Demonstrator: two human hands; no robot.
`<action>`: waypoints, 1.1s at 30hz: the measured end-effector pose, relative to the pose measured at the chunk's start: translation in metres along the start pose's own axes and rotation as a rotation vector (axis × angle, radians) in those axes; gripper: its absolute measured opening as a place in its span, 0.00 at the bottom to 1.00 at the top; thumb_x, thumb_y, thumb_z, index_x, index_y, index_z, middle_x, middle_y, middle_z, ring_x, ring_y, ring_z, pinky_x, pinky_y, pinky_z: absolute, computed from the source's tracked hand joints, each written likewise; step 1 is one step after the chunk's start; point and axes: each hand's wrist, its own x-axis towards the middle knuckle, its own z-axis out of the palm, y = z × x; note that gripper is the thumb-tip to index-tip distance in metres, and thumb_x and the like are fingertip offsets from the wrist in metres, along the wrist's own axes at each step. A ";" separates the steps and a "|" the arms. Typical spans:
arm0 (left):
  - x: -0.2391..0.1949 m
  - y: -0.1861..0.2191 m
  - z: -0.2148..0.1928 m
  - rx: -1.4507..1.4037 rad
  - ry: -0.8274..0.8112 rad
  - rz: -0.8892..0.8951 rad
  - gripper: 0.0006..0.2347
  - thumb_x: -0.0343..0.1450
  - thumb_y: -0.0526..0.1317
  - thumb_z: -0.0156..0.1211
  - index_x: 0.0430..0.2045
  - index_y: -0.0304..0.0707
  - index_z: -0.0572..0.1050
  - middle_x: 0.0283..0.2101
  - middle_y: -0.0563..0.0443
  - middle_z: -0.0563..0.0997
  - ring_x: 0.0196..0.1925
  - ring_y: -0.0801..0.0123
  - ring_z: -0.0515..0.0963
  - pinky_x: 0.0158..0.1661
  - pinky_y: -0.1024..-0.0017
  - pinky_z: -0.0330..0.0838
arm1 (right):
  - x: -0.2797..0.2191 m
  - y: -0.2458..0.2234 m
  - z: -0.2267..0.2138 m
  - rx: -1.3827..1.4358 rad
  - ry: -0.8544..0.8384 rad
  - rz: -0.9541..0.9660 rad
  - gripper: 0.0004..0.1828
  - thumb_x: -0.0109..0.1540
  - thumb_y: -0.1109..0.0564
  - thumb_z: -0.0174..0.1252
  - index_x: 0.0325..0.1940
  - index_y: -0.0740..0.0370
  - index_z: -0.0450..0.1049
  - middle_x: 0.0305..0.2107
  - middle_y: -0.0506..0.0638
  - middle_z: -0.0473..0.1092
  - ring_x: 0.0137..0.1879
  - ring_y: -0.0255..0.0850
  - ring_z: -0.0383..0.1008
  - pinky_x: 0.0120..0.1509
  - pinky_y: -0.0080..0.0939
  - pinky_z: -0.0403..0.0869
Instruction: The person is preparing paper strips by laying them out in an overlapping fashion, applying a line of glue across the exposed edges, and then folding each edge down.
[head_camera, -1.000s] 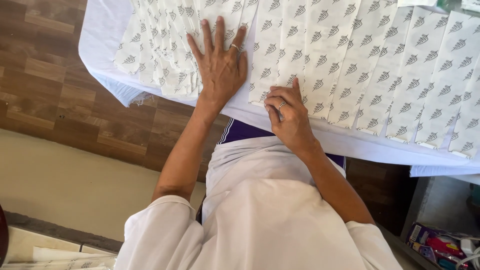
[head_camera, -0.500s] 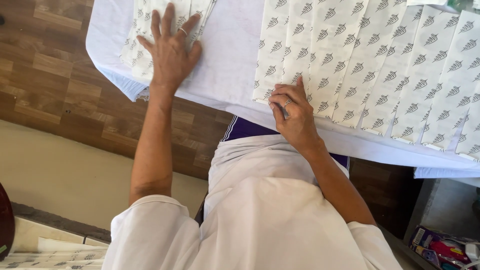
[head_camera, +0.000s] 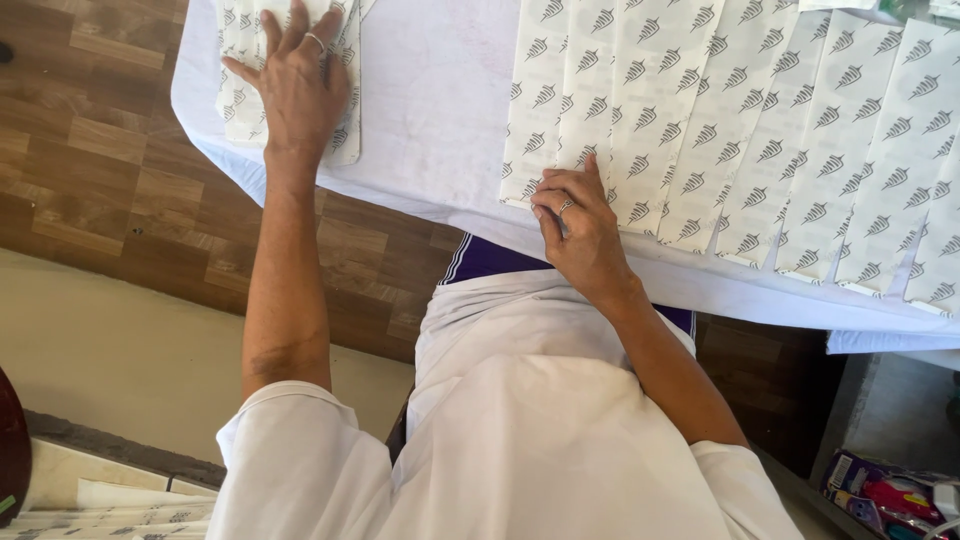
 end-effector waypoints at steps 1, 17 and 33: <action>0.001 -0.002 0.004 0.078 0.060 0.084 0.26 0.62 0.22 0.52 0.55 0.40 0.80 0.60 0.27 0.76 0.64 0.24 0.62 0.39 0.04 0.30 | 0.000 0.000 0.000 -0.035 0.000 -0.032 0.07 0.65 0.75 0.58 0.43 0.70 0.76 0.39 0.54 0.69 0.57 0.52 0.75 0.81 0.70 0.53; -0.043 0.149 0.088 -0.105 -0.030 0.227 0.15 0.81 0.39 0.51 0.59 0.29 0.75 0.72 0.36 0.58 0.74 0.31 0.51 0.67 0.33 0.56 | 0.005 -0.009 -0.004 -0.151 -0.057 -0.088 0.08 0.65 0.77 0.56 0.42 0.70 0.75 0.40 0.56 0.69 0.57 0.56 0.76 0.80 0.70 0.54; -0.090 0.100 0.011 -0.672 -0.072 0.493 0.11 0.71 0.33 0.71 0.46 0.31 0.81 0.59 0.39 0.77 0.68 0.46 0.71 0.68 0.46 0.59 | 0.018 -0.014 0.009 -0.067 -0.024 -0.095 0.10 0.63 0.76 0.56 0.47 0.75 0.77 0.49 0.62 0.71 0.64 0.61 0.71 0.80 0.69 0.54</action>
